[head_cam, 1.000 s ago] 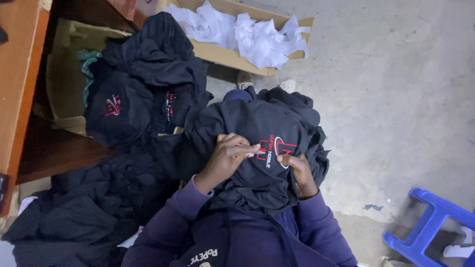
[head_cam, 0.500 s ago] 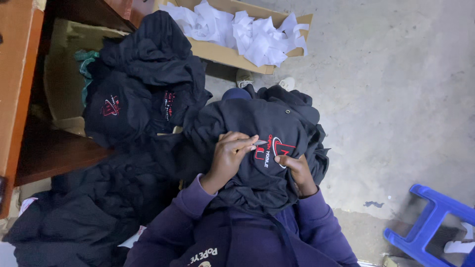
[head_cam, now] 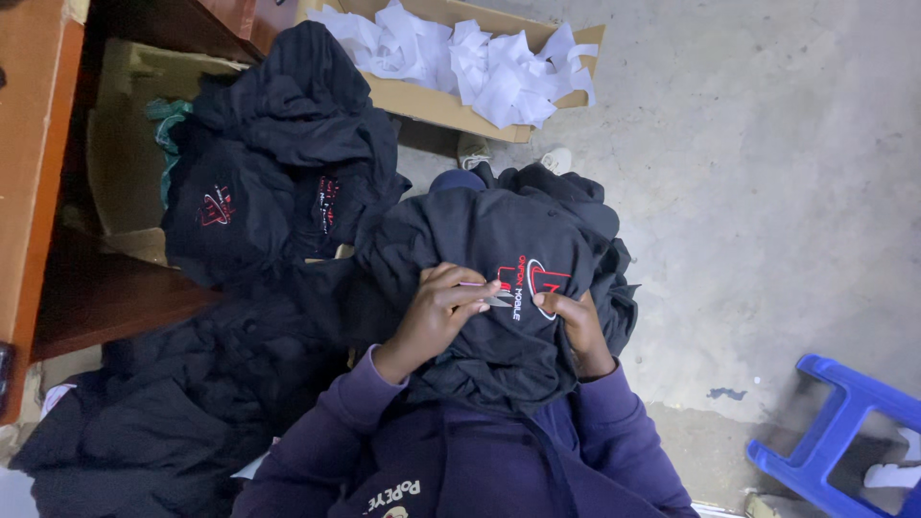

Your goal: The person uses small scissors to cut a red logo patch off a black jacket. They hold the jacket on their lap and carefully snip around the edges of the design.

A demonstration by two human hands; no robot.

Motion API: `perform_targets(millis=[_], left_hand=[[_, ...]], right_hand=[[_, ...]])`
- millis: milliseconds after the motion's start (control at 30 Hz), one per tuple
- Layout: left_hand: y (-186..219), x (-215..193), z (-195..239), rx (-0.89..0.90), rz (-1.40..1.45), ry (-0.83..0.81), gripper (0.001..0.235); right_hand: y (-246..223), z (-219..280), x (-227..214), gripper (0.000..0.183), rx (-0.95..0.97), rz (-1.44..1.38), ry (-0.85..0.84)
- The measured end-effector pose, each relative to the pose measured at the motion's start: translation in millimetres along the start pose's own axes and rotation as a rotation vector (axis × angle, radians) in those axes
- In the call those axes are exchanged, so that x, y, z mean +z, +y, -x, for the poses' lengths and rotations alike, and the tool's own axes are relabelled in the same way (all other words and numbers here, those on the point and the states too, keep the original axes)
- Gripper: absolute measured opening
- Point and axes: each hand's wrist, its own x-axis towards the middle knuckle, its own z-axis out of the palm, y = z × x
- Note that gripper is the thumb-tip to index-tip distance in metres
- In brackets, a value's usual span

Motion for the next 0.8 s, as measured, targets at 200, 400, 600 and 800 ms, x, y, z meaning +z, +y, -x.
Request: perform_targets(millis=[200, 400, 600, 800], left_hand=[[-3.1, -7.4, -6.6, 0.024, 0.127, -0.115, 0.026], [-7.0, -3.3, -8.4, 0.012, 0.147, -0.087, 0.02], [7.2, 3.9, -7.7, -0.006, 0.007, 0.059, 0.025], [6.7, 17.8, -7.4, -0.085, 0.082, 0.131, 0.027]], right_hand=[[29.7, -8.3, -25.2, 0.056, 0.019, -0.065, 0.028], [1.8, 1.9, 2.2, 0.05, 0.003, -0.067, 0.025], [-37.4, 17.7, 40.2, 0.049, -0.026, -0.019, -0.004], [-50.8, 26.3, 47.7, 0.04, -0.026, 0.058, -0.035]])
